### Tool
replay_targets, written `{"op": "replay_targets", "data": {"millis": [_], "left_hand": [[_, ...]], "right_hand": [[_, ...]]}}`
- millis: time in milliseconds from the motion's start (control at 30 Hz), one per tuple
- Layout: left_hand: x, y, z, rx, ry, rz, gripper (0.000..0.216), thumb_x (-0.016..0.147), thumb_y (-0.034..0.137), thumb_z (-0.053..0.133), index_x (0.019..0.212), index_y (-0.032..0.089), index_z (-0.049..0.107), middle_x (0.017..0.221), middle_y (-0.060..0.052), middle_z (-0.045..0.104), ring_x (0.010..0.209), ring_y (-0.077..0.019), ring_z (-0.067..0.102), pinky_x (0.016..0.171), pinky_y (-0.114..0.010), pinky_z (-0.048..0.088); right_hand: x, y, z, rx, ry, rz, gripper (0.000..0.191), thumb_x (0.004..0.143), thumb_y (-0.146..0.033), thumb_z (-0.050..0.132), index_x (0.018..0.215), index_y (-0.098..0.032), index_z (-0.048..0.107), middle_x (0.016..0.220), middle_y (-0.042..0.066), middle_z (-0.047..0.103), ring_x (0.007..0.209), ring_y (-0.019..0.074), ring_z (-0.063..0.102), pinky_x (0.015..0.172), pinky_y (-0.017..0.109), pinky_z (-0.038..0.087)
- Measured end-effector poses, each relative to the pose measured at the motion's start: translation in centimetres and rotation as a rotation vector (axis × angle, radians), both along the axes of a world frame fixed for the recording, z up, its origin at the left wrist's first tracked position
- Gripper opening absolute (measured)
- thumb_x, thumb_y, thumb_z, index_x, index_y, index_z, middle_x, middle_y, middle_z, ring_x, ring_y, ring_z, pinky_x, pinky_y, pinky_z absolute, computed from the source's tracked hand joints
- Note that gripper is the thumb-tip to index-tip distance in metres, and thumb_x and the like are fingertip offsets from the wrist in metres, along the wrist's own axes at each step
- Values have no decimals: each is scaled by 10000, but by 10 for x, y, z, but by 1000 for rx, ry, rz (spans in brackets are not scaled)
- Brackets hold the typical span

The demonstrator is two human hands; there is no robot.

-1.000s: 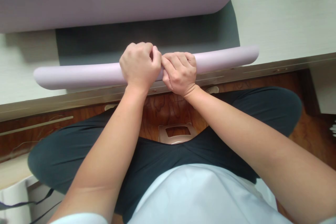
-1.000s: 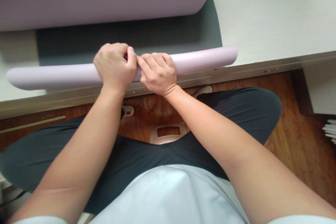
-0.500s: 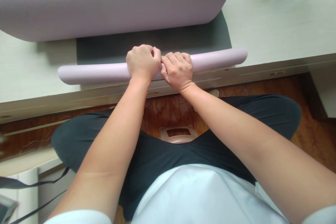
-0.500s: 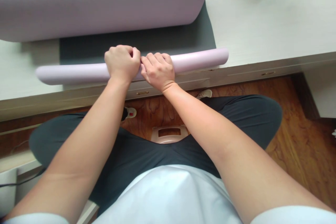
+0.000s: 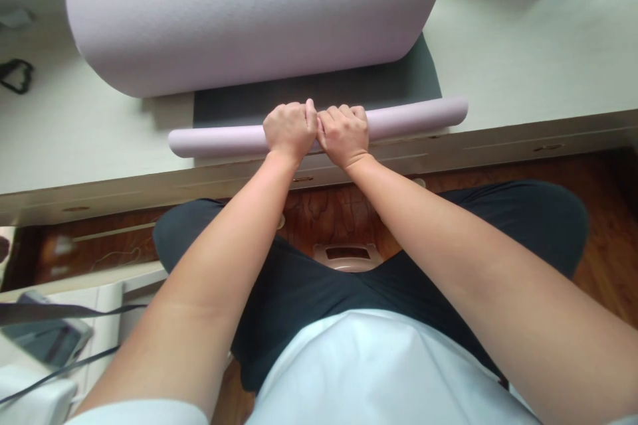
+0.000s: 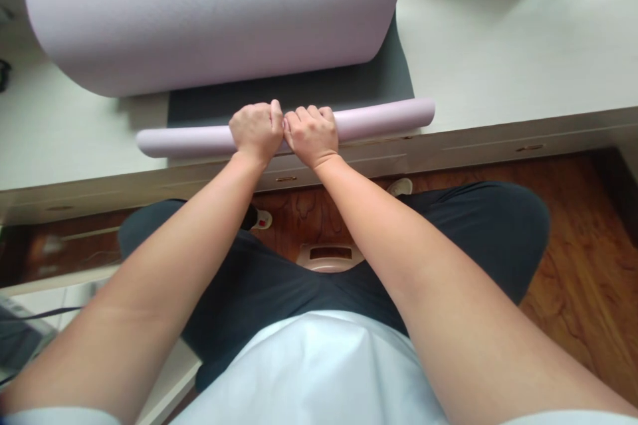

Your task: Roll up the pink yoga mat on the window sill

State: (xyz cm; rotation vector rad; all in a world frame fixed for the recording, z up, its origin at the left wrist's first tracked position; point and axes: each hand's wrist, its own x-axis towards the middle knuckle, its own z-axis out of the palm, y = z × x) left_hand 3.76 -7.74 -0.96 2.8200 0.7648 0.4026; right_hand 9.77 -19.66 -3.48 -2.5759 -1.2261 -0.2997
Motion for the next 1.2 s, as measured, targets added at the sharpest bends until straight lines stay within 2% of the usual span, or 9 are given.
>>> {"op": "replay_targets", "data": {"millis": [167,400,567,733,1000,1200], "left_hand": [[-12,-4,-1,111,74,-92,630,1065,422,159,1010,196,745,1113,-171,741,1070,-320,647,927,-401,441],[0,3,-1,93,84,-30,636,1061,446,186,986,200,767,1086,-178,748,1054,-342,666,837,-421,437],[8,7,3,89,175,23,675,1058,482,187,958,196,791,1044,-171,769,993,-338,692,804,-409,450],[15,12,5,108,242,90,721,1045,533,169,998,194,804,1042,-183,774,995,-365,702,837,-421,463],[31,31,8,78,345,64,833,1017,623,128,1027,151,815,1046,-247,763,1006,-420,704,850,-473,494],[46,38,4,6,382,59,828,1025,628,140,1071,136,804,1102,-213,769,1079,-394,708,922,-455,519]], "right_hand": [[3,4,1,-5,38,23,567,1108,-372,167,1075,-175,697,1092,146,691,1062,283,543,968,433,312],[11,10,-2,74,42,45,563,1106,-366,181,1003,-180,702,1024,137,717,1000,279,557,930,422,306],[15,17,-4,109,66,56,551,1100,-342,205,956,-166,707,973,150,728,939,279,568,888,425,307],[14,20,-1,119,92,55,525,1086,-283,199,1030,-153,704,1047,171,723,981,292,566,893,434,310],[18,26,7,87,93,29,492,1080,-257,198,1105,-147,677,1184,192,678,1077,316,566,860,428,355],[26,31,15,-16,119,-24,449,1066,-245,247,1095,-149,685,1175,168,698,1077,307,586,915,440,390]]}}
